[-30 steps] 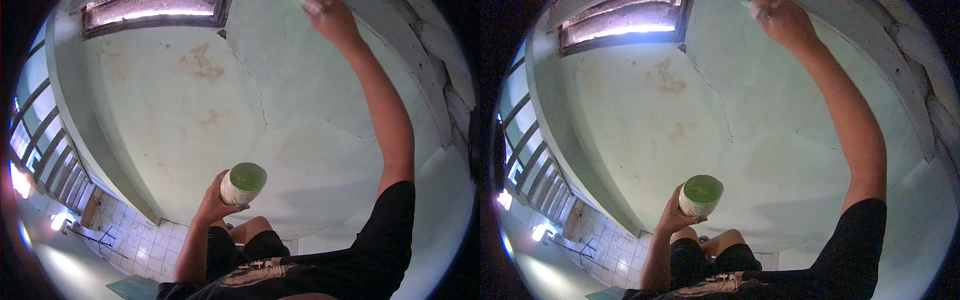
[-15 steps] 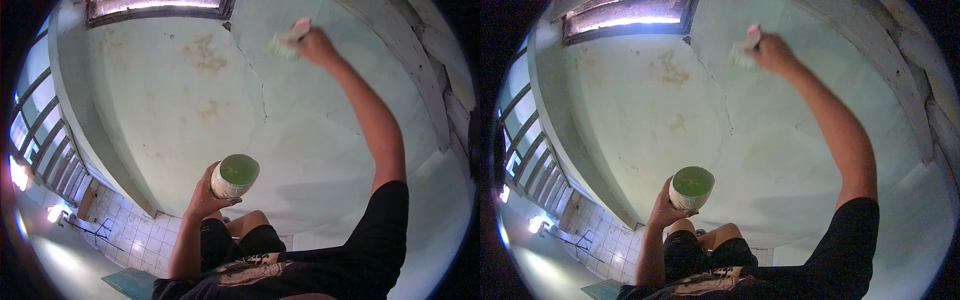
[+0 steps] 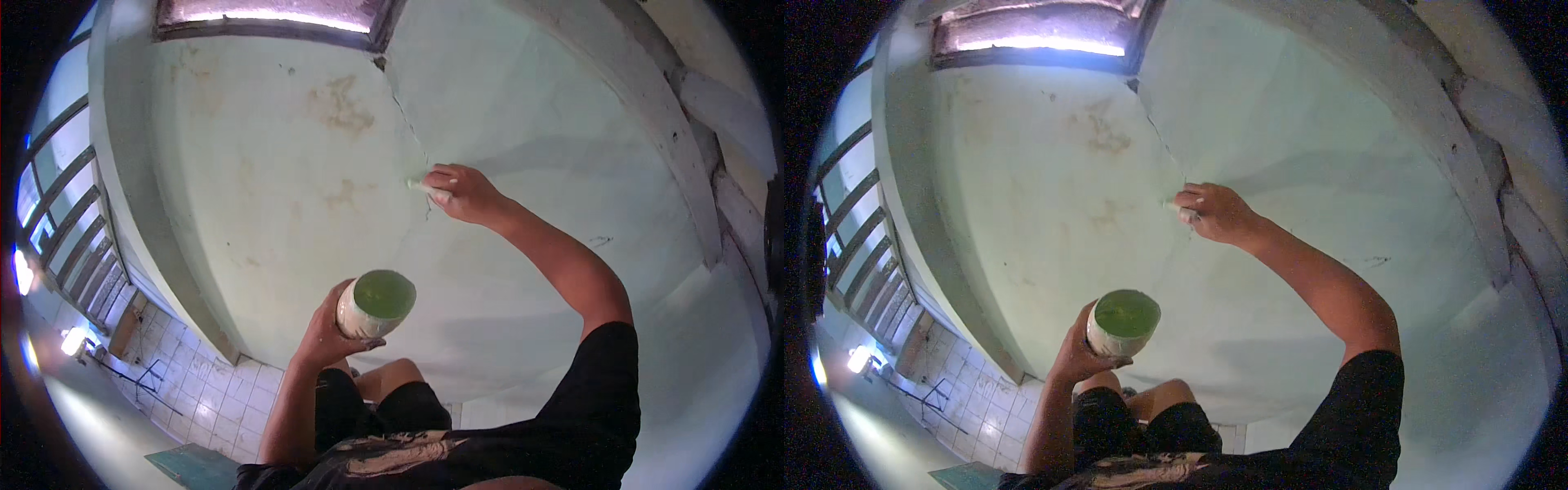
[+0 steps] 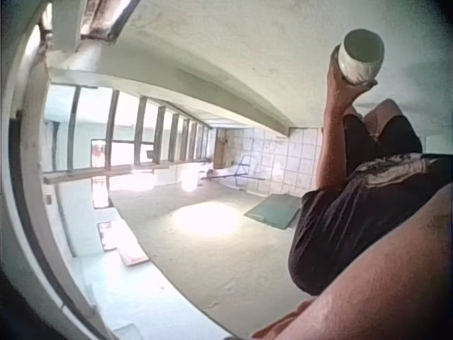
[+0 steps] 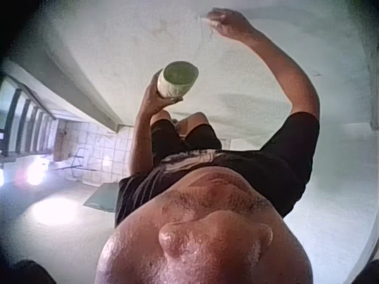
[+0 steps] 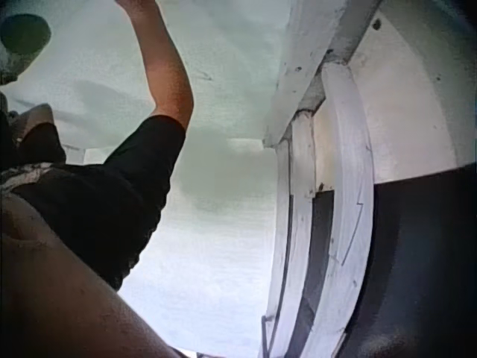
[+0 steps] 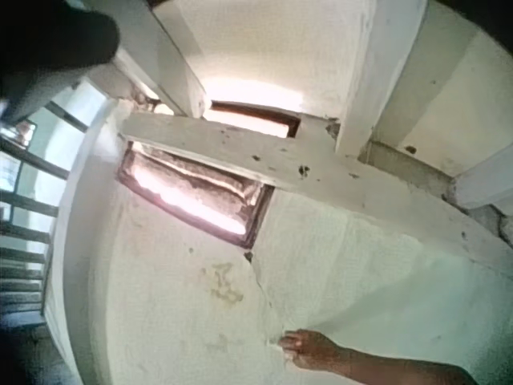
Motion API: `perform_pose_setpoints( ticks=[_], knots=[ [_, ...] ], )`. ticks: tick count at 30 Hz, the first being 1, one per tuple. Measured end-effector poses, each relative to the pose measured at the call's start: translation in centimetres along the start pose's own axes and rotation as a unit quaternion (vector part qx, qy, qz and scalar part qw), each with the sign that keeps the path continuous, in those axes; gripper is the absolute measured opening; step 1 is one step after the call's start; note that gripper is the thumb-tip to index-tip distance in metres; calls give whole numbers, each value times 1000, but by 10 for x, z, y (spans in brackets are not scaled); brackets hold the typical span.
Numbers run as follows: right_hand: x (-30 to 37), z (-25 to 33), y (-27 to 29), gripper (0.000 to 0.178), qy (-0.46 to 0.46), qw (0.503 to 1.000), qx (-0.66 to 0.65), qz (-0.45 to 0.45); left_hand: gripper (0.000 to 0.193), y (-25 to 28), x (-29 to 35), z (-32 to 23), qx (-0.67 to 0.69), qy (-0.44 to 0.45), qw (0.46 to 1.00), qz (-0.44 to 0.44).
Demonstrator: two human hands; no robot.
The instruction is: Painting a ceiling using a brush and light green paint.
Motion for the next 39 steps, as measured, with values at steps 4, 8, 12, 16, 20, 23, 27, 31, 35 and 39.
perform_pose_setpoints(
  ticks=[4, 8, 12, 16, 20, 23, 27, 31, 35, 39],
  knots=[
    [-40, -63, 63, 30, -124, 982, -72, -121, 93, -5, -2, 4, 17, 3, 1000, 4],
    [-90, -107, 157, 35, -77, 944, 76, -312, 93, -5, -1, 1, -8, 29, 1000, -3],
    [-80, -62, 163, 34, 30, 899, 251, -358, 92, -2, 0, 7, -14, 19, 1000, -3],
    [-23, -47, 47, 26, -13, 980, 83, -179, 92, -4, 0, 8, 8, 15, 1000, 5],
    [25, 5, -17, 27, 11, 1000, 4, 1, 92, 3, 3, 8, -26, 0, 1000, 3],
    [19, -52, 7, 20, -57, 991, -1, -121, 93, -6, -4, 9, -19, 10, 1000, 4],
    [-38, -71, 110, 27, -115, 964, 19, -238, 94, -1, 3, 10, -10, 32, 999, -15],
    [-33, -52, 129, 34, 4, 914, 208, -349, 95, -3, 6, 19, -8, 15, 1000, -12],
    [8, -45, 44, 30, 56, 967, 161, -192, 94, -4, 3, 13, -26, 16, 1000, 2],
    [20, -28, 87, 39, 21, 957, 98, -273, 91, -2, 1, 8, -13, 24, 1000, 9]
  ],
)
Point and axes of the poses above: each hand's wrist, its own x-axis away from the middle knuckle, its own y-axis out of the back of the hand, z = x × y, the point moved 2 cm from there along -x, towards the middle knuckle, and after that the axes turned 11 degrees about -y, right-handed, at the moved point
